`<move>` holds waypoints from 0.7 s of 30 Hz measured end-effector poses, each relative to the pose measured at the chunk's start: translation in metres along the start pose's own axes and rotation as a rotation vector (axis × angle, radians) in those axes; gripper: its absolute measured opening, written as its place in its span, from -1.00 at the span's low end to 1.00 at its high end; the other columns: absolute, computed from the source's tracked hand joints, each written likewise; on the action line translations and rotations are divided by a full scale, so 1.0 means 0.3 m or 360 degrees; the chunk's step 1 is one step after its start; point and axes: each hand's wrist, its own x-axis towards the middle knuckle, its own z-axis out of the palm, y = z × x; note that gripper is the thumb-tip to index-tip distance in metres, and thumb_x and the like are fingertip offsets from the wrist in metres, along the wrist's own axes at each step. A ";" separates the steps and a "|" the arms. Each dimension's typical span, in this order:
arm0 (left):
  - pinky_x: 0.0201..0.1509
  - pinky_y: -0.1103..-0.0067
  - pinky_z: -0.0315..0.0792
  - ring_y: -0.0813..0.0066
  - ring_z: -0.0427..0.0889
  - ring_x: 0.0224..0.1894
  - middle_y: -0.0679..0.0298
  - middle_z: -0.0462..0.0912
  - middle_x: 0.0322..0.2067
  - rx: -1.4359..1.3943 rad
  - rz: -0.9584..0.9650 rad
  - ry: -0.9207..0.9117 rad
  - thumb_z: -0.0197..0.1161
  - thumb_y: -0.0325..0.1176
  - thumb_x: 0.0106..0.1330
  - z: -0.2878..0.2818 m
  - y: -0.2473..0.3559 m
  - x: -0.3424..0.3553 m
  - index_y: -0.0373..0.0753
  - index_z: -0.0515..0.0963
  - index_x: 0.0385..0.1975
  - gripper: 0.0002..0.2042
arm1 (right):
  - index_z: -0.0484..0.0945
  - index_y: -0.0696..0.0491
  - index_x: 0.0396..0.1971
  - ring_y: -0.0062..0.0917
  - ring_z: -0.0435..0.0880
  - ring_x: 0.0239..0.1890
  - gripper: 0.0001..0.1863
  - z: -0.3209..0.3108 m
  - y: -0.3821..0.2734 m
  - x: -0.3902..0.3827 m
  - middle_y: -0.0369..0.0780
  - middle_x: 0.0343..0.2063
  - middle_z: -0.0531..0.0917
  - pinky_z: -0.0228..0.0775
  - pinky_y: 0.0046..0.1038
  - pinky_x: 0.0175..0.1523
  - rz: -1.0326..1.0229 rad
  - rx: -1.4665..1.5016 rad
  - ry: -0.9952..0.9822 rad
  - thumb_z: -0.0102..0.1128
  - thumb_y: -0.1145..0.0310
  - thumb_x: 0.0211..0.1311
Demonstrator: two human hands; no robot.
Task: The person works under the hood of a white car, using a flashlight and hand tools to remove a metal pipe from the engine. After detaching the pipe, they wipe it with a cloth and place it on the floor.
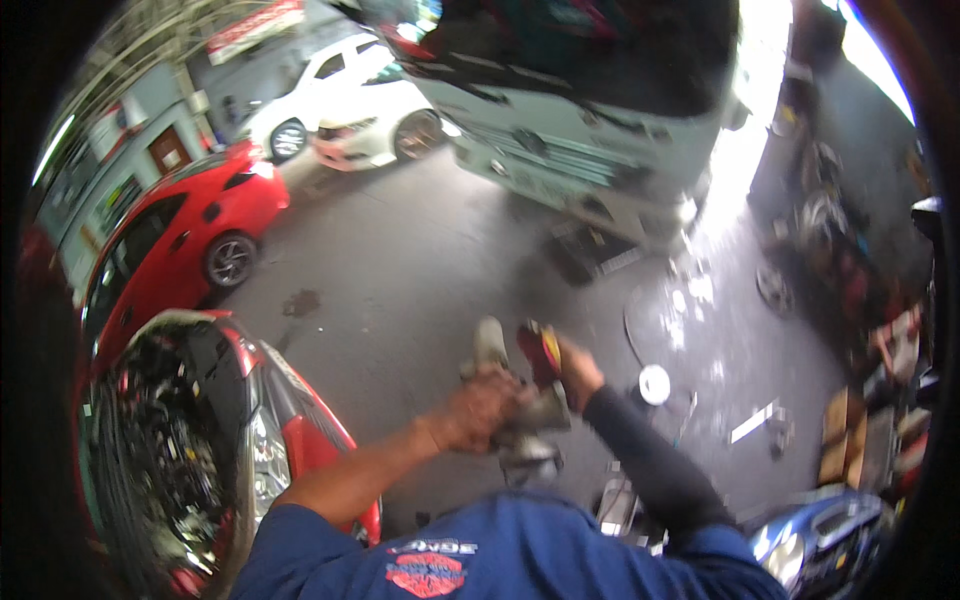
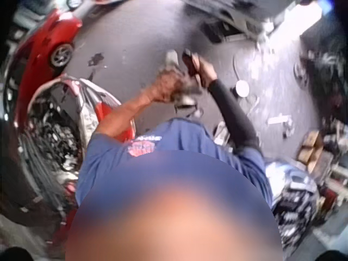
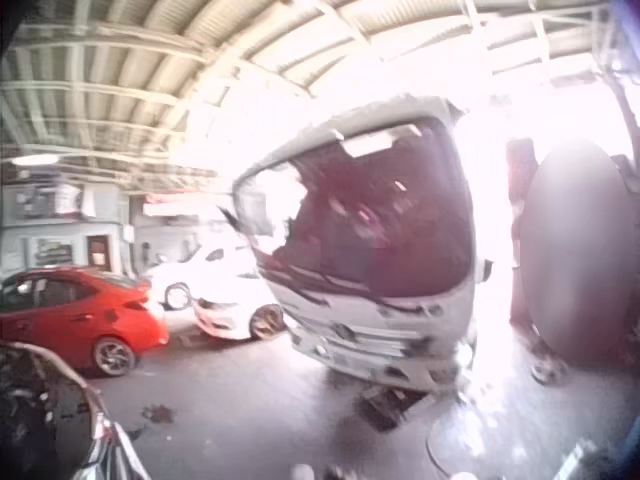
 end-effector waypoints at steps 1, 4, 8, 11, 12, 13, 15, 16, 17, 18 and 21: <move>0.46 0.16 0.17 0.04 0.48 0.23 0.10 0.51 0.09 -0.0183 -0.0009 0.0063 0.59 -0.23 -0.18 0.013 -0.044 0.059 -0.25 0.23 0.41 0.02 | 0.69 0.10 0.01 -0.57 0.65 -0.27 -0.39 -0.065 -0.034 0.063 -0.27 -0.19 0.73 0.52 -0.44 -0.12 -0.0113 0.0007 0.0120 0.17 -0.21 0.46; 0.46 0.16 0.16 0.11 0.46 0.29 0.11 0.50 0.17 -0.0238 -0.0067 0.0425 0.62 -0.17 -0.15 0.016 -0.131 0.193 -0.19 0.26 0.38 -0.01 | 0.61 0.07 0.04 -0.56 0.71 -0.26 -0.48 -0.359 -0.184 0.104 -0.27 -0.19 0.72 0.58 -0.45 -0.16 -0.0282 0.0433 -0.0224 0.14 -0.12 0.49; 0.46 0.13 0.13 0.11 0.46 0.29 0.11 0.48 0.19 -0.0102 0.0085 0.0485 0.65 -0.06 -0.10 0.004 -0.200 0.349 -0.17 0.30 0.33 -0.06 | 0.51 0.08 0.17 -0.60 0.71 -0.35 -0.46 -0.478 -0.329 -0.086 -0.23 -0.19 0.73 0.58 -0.53 -0.30 -0.0347 0.0414 -0.0104 -0.04 -0.09 0.56; 0.47 0.11 0.11 0.13 0.45 0.29 0.13 0.49 0.19 -0.0149 0.0199 0.0387 0.65 -0.01 -0.10 0.051 -0.250 0.517 -0.15 0.34 0.31 -0.08 | 0.33 0.17 0.37 -0.45 0.67 -0.13 -0.32 -0.358 -0.349 -0.174 -0.12 -0.05 0.67 0.57 -0.37 0.04 -0.0859 -0.0257 -0.0250 -0.01 -0.09 0.56; 0.47 0.11 0.10 0.14 0.45 0.29 0.14 0.49 0.19 -0.0189 0.0275 0.0337 0.65 0.00 -0.10 0.074 -0.259 0.576 -0.14 0.35 0.30 -0.09 | 0.32 0.22 0.32 -0.21 0.67 0.02 -0.34 -0.323 -0.338 -0.177 0.05 0.02 0.64 0.49 -0.24 0.21 -0.0699 -0.0639 -0.0217 0.02 -0.07 0.56; 0.40 0.09 0.13 0.06 0.47 0.28 0.13 0.51 0.23 -0.0160 0.0221 0.0125 0.65 0.03 -0.09 0.092 -0.263 0.627 -0.11 0.35 0.33 -0.07 | 0.35 0.19 0.27 0.03 0.65 0.06 -0.42 -0.311 -0.335 -0.185 0.18 0.08 0.57 0.48 -0.18 0.21 -0.0993 -0.1032 0.0196 -0.02 -0.02 0.59; 0.32 0.10 0.18 0.04 0.48 0.24 0.12 0.51 0.22 -0.0270 0.0282 0.0072 0.66 0.00 -0.10 0.133 -0.262 0.734 -0.12 0.37 0.31 -0.09 | 0.44 0.07 0.22 0.12 0.64 0.03 -0.57 -0.346 -0.329 -0.166 0.18 -0.01 0.58 0.54 -0.09 0.08 -0.1161 -0.1256 0.0453 -0.10 0.08 0.63; 0.28 0.11 0.22 0.01 0.48 0.23 0.09 0.50 0.22 -0.0340 0.0315 -0.0034 0.67 -0.03 -0.11 0.147 -0.260 0.782 -0.11 0.32 0.35 -0.04 | 0.47 0.04 0.19 0.11 0.67 -0.01 -0.60 -0.400 -0.333 -0.152 0.16 -0.06 0.58 0.56 -0.05 0.03 -0.1273 -0.1447 0.0526 -0.13 0.10 0.63; 0.26 0.10 0.26 -0.01 0.48 0.22 0.07 0.50 0.21 -0.0457 0.0394 -0.0055 0.69 -0.07 -0.13 0.167 -0.253 0.832 -0.10 0.24 0.39 0.02 | 0.49 0.04 0.20 0.10 0.67 -0.03 -0.59 -0.450 -0.332 -0.142 0.15 -0.07 0.58 0.56 -0.04 0.01 -0.1214 -0.1462 0.0524 -0.14 0.10 0.63; 0.25 0.10 0.30 -0.04 0.48 0.22 0.04 0.49 0.20 -0.0565 0.0467 -0.0063 0.70 -0.12 -0.14 0.186 -0.249 0.888 -0.09 0.16 0.44 0.08 | 0.50 0.04 0.21 0.09 0.68 -0.06 -0.58 -0.506 -0.342 -0.131 0.14 -0.09 0.58 0.57 -0.03 -0.01 -0.1186 -0.1475 0.0538 -0.15 0.11 0.63; 0.21 0.10 0.40 -0.12 0.49 0.19 -0.01 0.47 0.18 -0.0767 0.0634 -0.0147 0.71 -0.25 -0.17 0.246 -0.254 1.049 -0.03 -0.11 0.54 0.26 | 0.50 0.01 0.26 0.10 0.70 -0.11 -0.56 -0.669 -0.373 -0.086 0.12 -0.07 0.58 0.58 -0.02 -0.02 -0.1078 -0.1460 0.0577 -0.18 0.12 0.63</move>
